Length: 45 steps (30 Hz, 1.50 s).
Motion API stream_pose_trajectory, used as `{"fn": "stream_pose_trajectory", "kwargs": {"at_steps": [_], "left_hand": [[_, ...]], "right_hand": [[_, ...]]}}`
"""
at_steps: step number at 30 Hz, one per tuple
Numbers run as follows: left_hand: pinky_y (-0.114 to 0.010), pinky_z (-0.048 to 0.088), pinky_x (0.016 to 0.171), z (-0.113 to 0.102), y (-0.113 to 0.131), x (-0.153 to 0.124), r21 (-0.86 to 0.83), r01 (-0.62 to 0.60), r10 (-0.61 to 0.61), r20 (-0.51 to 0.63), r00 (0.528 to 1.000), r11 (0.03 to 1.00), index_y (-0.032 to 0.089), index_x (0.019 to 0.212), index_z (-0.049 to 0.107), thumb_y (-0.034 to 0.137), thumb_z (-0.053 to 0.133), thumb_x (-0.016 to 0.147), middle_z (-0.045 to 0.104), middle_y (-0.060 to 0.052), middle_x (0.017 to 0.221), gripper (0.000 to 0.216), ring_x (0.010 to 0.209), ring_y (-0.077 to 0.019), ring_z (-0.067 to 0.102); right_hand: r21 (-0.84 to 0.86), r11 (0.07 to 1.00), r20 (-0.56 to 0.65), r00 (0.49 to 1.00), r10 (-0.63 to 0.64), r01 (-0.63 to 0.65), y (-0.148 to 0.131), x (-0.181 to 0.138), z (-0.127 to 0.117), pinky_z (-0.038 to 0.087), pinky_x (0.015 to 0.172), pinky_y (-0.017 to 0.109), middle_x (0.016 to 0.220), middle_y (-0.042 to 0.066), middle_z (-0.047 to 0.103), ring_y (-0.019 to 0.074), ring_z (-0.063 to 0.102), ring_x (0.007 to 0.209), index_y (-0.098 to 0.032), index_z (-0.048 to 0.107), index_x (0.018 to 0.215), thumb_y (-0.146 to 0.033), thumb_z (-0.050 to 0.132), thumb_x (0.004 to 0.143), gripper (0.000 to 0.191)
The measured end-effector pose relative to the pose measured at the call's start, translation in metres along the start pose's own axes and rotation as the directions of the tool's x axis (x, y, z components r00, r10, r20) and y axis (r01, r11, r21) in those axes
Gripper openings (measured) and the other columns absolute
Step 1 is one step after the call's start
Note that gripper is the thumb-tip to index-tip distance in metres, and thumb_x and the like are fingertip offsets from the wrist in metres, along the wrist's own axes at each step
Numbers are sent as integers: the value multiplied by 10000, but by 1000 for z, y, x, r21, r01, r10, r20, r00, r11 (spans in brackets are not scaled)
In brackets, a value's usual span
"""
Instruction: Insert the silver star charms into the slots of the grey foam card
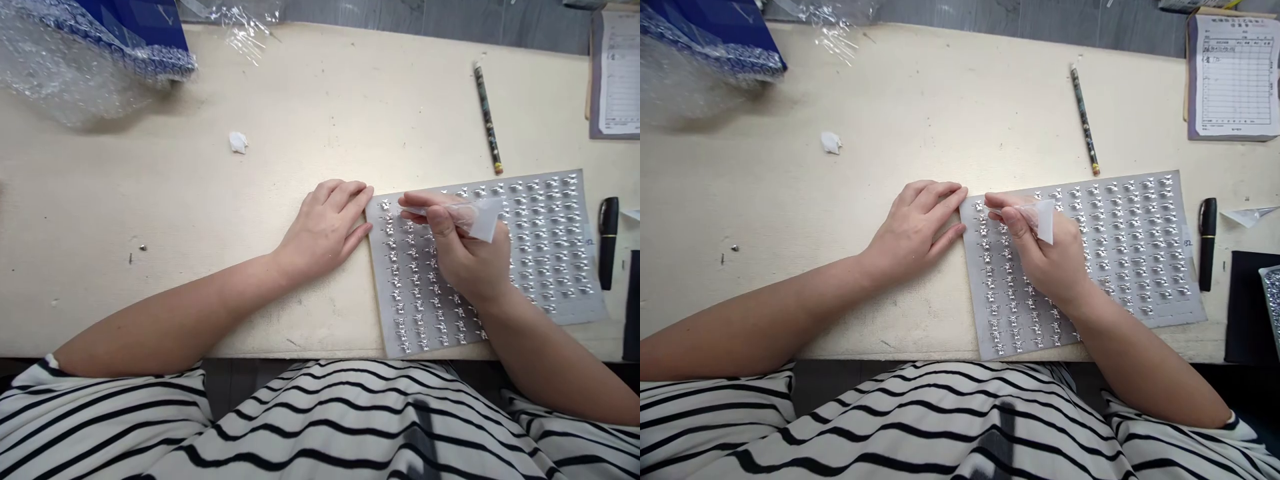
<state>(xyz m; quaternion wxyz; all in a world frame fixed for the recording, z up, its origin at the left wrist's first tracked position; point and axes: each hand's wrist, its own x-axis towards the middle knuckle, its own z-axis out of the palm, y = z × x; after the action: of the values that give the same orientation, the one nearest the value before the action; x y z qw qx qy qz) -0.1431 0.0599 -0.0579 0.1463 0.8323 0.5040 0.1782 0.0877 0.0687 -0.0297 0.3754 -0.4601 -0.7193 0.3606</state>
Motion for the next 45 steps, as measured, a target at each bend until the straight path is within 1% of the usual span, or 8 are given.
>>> {"fn": "stream_pose_trajectory", "kwargs": {"at_steps": [6,17,23,27,33,36,38,45], "left_hand": [[-481,413,1156,-1,1,0,-11,14,-13,14,1000,1000,93,1498,497,379,452,1070,554,-161,1492,517,1359,-323,461],[-453,406,1158,-2,1,0,2,19,-19,25,1000,1000,104,1500,494,388,450,1071,550,-148,1497,516,1373,-313,456],[-477,402,1164,-2,1,-1,-21,22,-22,22,1000,1000,120,1495,497,387,447,1067,549,-155,1497,507,1376,-319,455],[-512,399,1162,-2,1,-1,-47,31,-30,30,999,998,159,1498,494,388,451,1062,545,-153,1500,495,1379,-332,451],[-516,390,1167,-3,1,0,-50,42,-39,43,998,998,172,1496,496,394,447,1062,538,-147,1507,490,1384,-329,446],[-515,386,1174,-2,1,0,-49,40,-38,44,998,998,158,1499,494,406,445,1063,538,-149,1508,504,1387,-331,443],[-512,387,1175,-2,0,0,-46,36,-34,40,999,998,145,1500,494,406,444,1064,538,-151,1508,510,1386,-329,445],[-495,391,1171,-3,1,0,-32,28,-27,35,999,999,135,1494,502,397,440,1064,544,-148,1505,507,1382,-324,453]], "right_hand": [[-70,997,45,999,-12,15,-2,0,-2,680,916,386,1233,17,779,182,776,1052,-300,728,1235,-347,513,1053,286],[-107,994,50,999,-11,16,-2,1,-1,665,927,379,1235,11,779,174,780,1036,-306,732,1233,-337,503,1058,289],[-104,995,42,999,10,-5,-1,1,0,670,937,390,1224,4,783,180,777,1031,-320,741,1214,-378,519,1049,283],[-42,999,-5,1000,12,-12,-4,-1,1,681,931,430,1195,-2,789,206,773,1054,-322,747,1207,-372,536,1041,274],[45,999,-103,995,-8,12,-4,-2,3,682,935,447,1152,-7,794,216,770,1060,-377,642,1371,-369,639,988,383],[83,996,-105,994,-36,45,-2,-3,3,694,898,438,1156,-2,794,221,767,1073,-346,741,1202,-370,619,998,239],[82,996,-91,995,-33,41,-2,-4,2,697,873,423,1141,-9,795,208,773,1044,-330,767,1118,-355,569,1025,221],[-49,999,-63,998,-16,13,-3,-10,0,680,804,401,1070,-17,804,193,785,943,-339,766,1099,-361,554,1031,224]]}}
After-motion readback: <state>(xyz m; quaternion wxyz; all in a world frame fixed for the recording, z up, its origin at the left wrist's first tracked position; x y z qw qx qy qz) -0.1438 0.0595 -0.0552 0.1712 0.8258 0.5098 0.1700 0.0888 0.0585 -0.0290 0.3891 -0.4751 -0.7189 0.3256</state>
